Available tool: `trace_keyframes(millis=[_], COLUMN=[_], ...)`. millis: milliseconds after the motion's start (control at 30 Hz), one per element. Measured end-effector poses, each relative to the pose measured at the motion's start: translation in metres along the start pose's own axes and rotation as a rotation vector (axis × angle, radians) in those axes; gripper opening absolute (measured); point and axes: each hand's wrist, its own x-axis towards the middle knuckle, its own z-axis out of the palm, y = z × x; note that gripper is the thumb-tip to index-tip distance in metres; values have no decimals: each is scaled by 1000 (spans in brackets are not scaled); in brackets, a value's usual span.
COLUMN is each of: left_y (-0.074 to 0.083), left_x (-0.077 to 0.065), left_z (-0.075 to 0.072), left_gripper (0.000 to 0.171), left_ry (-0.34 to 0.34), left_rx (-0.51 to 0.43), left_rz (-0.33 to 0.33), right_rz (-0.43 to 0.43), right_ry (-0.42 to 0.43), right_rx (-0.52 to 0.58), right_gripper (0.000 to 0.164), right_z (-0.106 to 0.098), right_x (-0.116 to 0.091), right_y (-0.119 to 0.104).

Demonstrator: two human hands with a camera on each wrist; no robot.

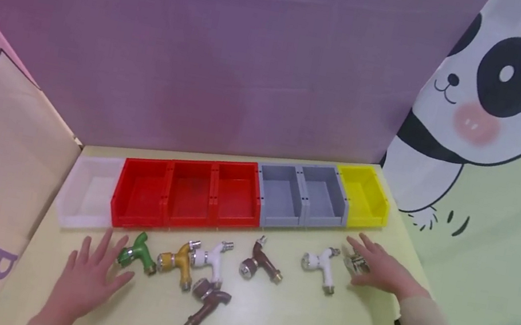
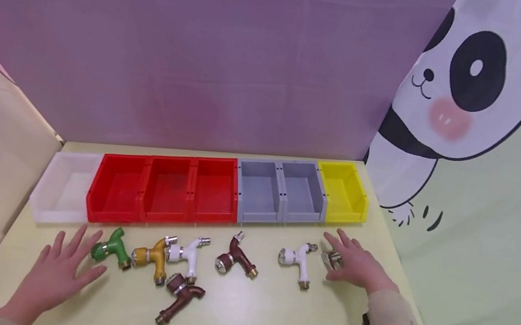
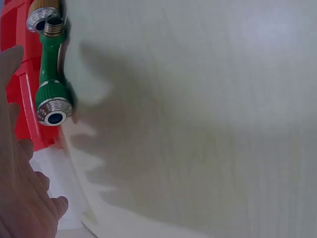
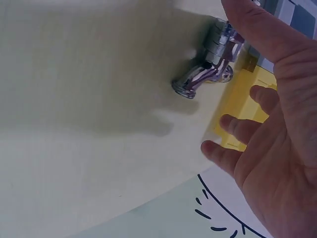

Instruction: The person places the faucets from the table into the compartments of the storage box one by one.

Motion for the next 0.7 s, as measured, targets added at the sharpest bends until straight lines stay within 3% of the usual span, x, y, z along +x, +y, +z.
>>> trace_keyframes(millis=[300, 467, 700], left_y=[-5, -5, -12], left_x=[-17, -23, -30], left_z=[17, 20, 22], left_gripper=[91, 92, 96], left_ry=[18, 35, 50], left_rx=[39, 47, 41], left_rz=[9, 20, 30], right_rz=[-68, -148, -145], right_ry=[-69, -56, -38], right_rx=[-19, -44, -65], right_gripper=[99, 93, 87], right_z=[7, 9, 12], right_x=[-4, -5, -1], right_y=[7, 18, 26])
